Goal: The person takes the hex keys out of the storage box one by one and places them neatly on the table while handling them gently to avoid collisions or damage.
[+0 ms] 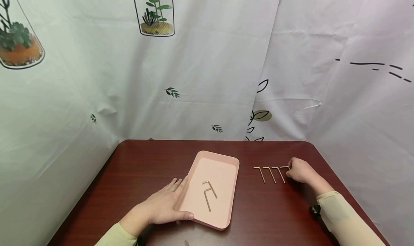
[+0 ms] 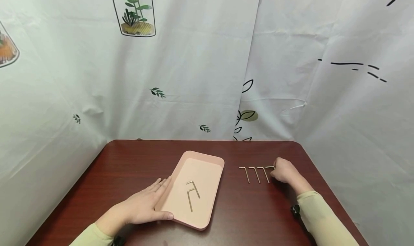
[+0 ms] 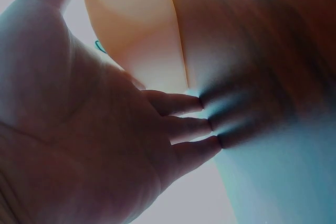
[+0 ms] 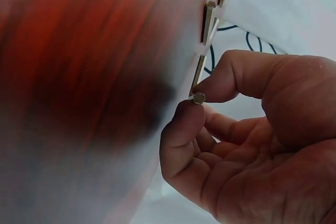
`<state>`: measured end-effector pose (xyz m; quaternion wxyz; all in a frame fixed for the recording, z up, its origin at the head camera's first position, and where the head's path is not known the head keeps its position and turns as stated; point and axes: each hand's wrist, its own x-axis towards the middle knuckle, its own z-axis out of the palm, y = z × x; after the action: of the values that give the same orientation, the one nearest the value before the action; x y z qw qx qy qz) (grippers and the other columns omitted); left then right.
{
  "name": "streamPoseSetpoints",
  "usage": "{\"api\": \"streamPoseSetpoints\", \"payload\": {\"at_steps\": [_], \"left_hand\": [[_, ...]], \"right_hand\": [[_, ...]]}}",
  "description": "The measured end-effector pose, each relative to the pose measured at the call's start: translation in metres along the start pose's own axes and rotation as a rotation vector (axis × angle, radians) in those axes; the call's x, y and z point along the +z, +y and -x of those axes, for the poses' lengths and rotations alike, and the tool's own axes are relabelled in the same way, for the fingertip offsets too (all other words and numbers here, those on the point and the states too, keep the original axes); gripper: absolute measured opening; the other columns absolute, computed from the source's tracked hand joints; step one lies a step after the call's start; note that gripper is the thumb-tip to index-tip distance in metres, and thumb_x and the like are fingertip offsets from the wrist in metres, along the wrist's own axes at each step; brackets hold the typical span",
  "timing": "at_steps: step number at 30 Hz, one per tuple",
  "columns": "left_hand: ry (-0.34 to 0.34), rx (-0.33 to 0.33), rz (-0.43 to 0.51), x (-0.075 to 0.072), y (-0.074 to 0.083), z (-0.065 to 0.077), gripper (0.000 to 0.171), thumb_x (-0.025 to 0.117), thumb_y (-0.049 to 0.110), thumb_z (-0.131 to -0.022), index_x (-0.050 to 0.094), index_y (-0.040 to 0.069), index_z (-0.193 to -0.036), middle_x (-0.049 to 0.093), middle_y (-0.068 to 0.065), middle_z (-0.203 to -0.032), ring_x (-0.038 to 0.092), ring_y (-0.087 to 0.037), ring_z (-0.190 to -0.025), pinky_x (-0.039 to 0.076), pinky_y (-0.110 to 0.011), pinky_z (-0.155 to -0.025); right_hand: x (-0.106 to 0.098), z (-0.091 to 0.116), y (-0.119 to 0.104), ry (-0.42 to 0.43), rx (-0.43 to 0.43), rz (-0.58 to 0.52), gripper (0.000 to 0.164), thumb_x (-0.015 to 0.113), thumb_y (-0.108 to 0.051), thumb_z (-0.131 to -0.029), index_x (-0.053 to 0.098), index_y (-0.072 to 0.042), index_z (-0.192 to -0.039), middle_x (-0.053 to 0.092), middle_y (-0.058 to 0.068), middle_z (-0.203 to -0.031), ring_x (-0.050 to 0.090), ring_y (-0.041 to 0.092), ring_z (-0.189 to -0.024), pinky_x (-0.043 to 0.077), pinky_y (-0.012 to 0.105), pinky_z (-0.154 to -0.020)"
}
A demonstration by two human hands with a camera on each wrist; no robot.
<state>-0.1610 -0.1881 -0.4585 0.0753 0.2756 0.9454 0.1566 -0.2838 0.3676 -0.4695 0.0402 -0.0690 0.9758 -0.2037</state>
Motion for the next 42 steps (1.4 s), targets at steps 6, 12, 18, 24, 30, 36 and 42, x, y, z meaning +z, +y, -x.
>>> {"api": "streamPoseSetpoints", "payload": {"at_steps": [6, 12, 18, 24, 30, 36, 42], "left_hand": [[0.005, 0.003, -0.012, 0.0, -0.001, -0.001, 0.128, 0.067, 0.084, -0.093, 0.022, -0.005, -0.175, 0.03, -0.024, -0.179, 0.031, -0.053, -0.162, 0.034, -0.064, -0.129], [0.006, -0.001, -0.011, 0.0, 0.0, 0.0, 0.129, 0.067, 0.084, -0.093, 0.023, -0.005, -0.174, 0.03, -0.024, -0.179, 0.031, -0.053, -0.162, 0.034, -0.064, -0.129], [0.007, 0.005, -0.006, -0.001, 0.0, 0.0, 0.128, 0.067, 0.083, -0.093, 0.023, -0.005, -0.174, 0.03, -0.024, -0.179, 0.031, -0.053, -0.163, 0.033, -0.065, -0.129], [0.006, 0.008, -0.003, -0.001, 0.001, 0.001, 0.127, 0.067, 0.083, -0.094, 0.023, -0.006, -0.174, 0.029, -0.024, -0.179, 0.031, -0.053, -0.163, 0.033, -0.065, -0.129], [0.0, 0.005, 0.003, -0.001, 0.001, 0.001, 0.127, 0.066, 0.083, -0.094, 0.021, -0.004, -0.175, 0.028, -0.022, -0.18, 0.03, -0.052, -0.163, 0.032, -0.065, -0.13], [0.003, 0.003, -0.001, -0.001, 0.001, 0.002, 0.127, 0.066, 0.084, -0.094, 0.021, -0.003, -0.175, 0.028, -0.022, -0.18, 0.031, -0.052, -0.163, 0.032, -0.065, -0.129], [0.005, 0.004, -0.002, -0.001, 0.0, 0.001, 0.127, 0.066, 0.083, -0.094, 0.022, -0.004, -0.175, 0.029, -0.023, -0.18, 0.031, -0.052, -0.163, 0.033, -0.065, -0.129]], "right_hand": [[0.017, -0.022, 0.034, -0.03, 0.025, 0.022, 0.023, 0.074, -0.008, -0.089, 0.063, 0.004, -0.103, 0.062, 0.013, -0.084, 0.061, 0.023, -0.065, 0.051, 0.037, -0.063], [0.002, -0.005, 0.001, -0.047, 0.008, 0.005, 0.013, 0.07, -0.003, -0.085, 0.057, -0.004, -0.086, 0.06, 0.008, -0.07, 0.059, 0.02, -0.056, 0.047, 0.035, -0.057], [-0.004, 0.005, -0.017, -0.021, 0.009, 0.055, 0.018, 0.069, 0.0, -0.081, 0.052, -0.006, -0.079, 0.056, 0.005, -0.069, 0.055, 0.022, -0.06, 0.044, 0.035, -0.057], [0.008, -0.008, 0.002, -0.01, 0.014, 0.083, 0.019, 0.072, -0.002, -0.08, 0.056, 0.0, -0.09, 0.058, 0.011, -0.078, 0.057, 0.027, -0.067, 0.049, 0.042, -0.062], [0.014, -0.016, 0.015, -0.024, 0.044, 0.101, 0.021, 0.074, -0.007, -0.082, 0.058, 0.0, -0.094, 0.06, 0.01, -0.082, 0.058, 0.028, -0.071, 0.049, 0.04, -0.063], [-0.001, -0.002, -0.008, -0.056, 0.045, 0.054, 0.018, 0.071, -0.005, -0.084, 0.053, -0.002, -0.088, 0.057, 0.011, -0.077, 0.057, 0.027, -0.066, 0.046, 0.038, -0.061], [-0.009, 0.01, -0.026, -0.067, 0.06, 0.077, 0.025, 0.07, -0.007, -0.091, 0.054, 0.012, -0.098, 0.058, 0.015, -0.079, 0.06, 0.027, -0.065, 0.051, 0.041, -0.063]]}}
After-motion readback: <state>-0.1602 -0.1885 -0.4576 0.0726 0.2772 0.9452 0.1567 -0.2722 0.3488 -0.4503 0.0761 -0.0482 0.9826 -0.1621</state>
